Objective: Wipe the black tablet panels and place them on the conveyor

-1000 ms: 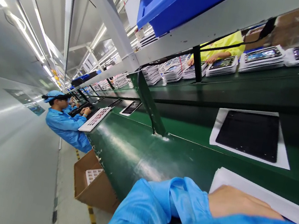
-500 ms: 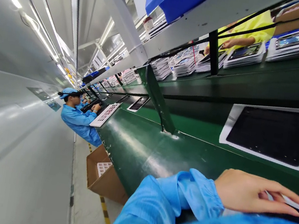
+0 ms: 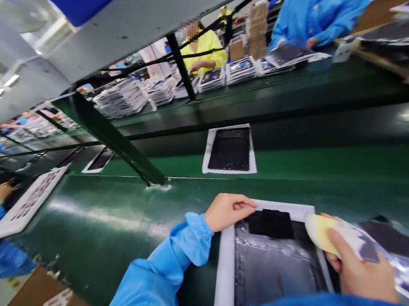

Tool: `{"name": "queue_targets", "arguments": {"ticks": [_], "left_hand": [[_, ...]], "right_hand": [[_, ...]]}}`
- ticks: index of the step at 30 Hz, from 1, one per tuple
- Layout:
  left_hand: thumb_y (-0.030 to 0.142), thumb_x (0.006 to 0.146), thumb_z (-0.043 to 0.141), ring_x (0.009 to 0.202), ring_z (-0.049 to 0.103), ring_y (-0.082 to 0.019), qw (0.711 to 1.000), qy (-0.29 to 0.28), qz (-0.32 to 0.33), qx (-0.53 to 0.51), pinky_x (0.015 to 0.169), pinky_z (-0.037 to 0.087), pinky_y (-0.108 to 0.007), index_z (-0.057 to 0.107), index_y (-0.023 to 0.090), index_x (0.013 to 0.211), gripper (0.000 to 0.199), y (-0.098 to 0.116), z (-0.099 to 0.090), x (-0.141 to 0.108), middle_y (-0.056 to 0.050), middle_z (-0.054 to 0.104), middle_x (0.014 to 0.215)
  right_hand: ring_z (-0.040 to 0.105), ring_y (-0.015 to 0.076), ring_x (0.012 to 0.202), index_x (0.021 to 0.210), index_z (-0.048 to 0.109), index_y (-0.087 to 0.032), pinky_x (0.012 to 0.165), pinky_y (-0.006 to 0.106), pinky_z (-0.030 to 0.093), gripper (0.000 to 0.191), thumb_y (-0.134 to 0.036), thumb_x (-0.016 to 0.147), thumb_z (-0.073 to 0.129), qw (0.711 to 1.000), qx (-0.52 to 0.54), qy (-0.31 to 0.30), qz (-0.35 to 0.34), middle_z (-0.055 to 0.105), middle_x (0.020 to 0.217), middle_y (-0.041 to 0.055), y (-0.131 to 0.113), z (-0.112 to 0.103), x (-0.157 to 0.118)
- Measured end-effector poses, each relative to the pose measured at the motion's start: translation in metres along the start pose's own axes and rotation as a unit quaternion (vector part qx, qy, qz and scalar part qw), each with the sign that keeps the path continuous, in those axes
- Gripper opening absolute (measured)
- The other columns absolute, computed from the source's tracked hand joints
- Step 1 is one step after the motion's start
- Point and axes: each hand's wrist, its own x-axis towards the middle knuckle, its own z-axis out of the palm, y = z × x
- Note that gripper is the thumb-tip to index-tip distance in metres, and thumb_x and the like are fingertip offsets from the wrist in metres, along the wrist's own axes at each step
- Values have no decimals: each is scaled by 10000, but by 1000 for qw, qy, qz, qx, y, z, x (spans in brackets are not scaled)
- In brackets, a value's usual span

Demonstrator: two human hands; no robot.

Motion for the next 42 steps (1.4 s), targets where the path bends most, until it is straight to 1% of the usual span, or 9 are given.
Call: {"name": "queue_targets", "arguments": {"ticks": [1, 3, 6, 10, 13, 17, 26, 37, 42], "left_hand": [[277, 768, 609, 594, 533, -96, 1000, -7, 0, 5, 630, 463, -199, 764, 138, 930, 264, -1, 1, 0, -22, 696, 717], [294, 760, 601, 575, 518, -97, 1000, -17, 0, 11, 613, 455, -208, 766, 142, 913, 272, -1, 4, -1, -17, 691, 698], [310, 754, 589, 547, 501, -98, 999, -26, -5, 19, 587, 442, -216, 766, 148, 906, 284, -2, 8, -2, -15, 692, 692], [313, 754, 583, 562, 530, -104, 999, -36, -16, 25, 589, 447, -212, 766, 168, 905, 278, -4, 12, -3, -11, 702, 729], [293, 753, 594, 563, 527, -100, 998, -41, -22, 29, 586, 438, -202, 769, 172, 899, 258, -6, 14, -3, -1, 696, 718], [272, 757, 600, 566, 521, -96, 998, -40, -25, 38, 590, 428, -196, 773, 180, 897, 241, -5, 16, -3, 7, 694, 717], [261, 764, 597, 563, 514, -93, 997, -43, -34, 46, 591, 428, -188, 775, 186, 901, 237, -3, 17, -4, 10, 695, 724], [268, 766, 602, 569, 519, -90, 997, -44, -35, 51, 581, 431, -174, 775, 195, 905, 234, -4, 17, -3, 17, 704, 736], [272, 765, 596, 559, 509, -86, 997, -43, -33, 53, 573, 419, -173, 774, 197, 899, 235, -5, 17, -3, 24, 694, 717]], "right_hand": [[595, 208, 522, 821, 710, -229, 417, 325, 498, 356, -530, 633, 697, 1000, 17, 8, 24, 672, 636, 61, -12, 1, -4], [629, 210, 597, 890, 712, -238, 451, 318, 513, 431, -542, 586, 688, 999, 26, 11, 20, 720, 791, 65, -32, 2, -11], [643, 204, 665, 955, 689, -237, 495, 316, 527, 459, -540, 611, 654, 999, 24, -7, -32, 724, 931, 70, -45, 3, -19], [658, 213, 727, 961, 669, -233, 597, 341, 560, 388, -524, 713, 603, 993, -14, -64, -103, 722, 939, 67, -43, 3, -25], [669, 228, 764, 963, 664, -232, 653, 364, 575, 385, -537, 742, 581, 989, -43, -89, -113, 726, 946, 60, -40, 4, -27], [685, 223, 784, 957, 657, -249, 734, 364, 577, 352, -528, 761, 569, 986, -59, -96, -125, 735, 922, 32, -38, 6, -29], [692, 222, 814, 963, 653, -255, 693, 317, 572, 342, -524, 776, 556, 984, -70, -102, -129, 735, 928, 23, -33, 6, -29], [691, 222, 789, 976, 656, -231, 663, 328, 569, 345, -511, 799, 559, 983, -66, -111, -130, 733, 909, 50, -34, 6, -30], [690, 223, 785, 971, 652, -236, 644, 324, 568, 335, -507, 803, 551, 981, -72, -113, -141, 733, 894, 36, -36, 4, -31]]}}
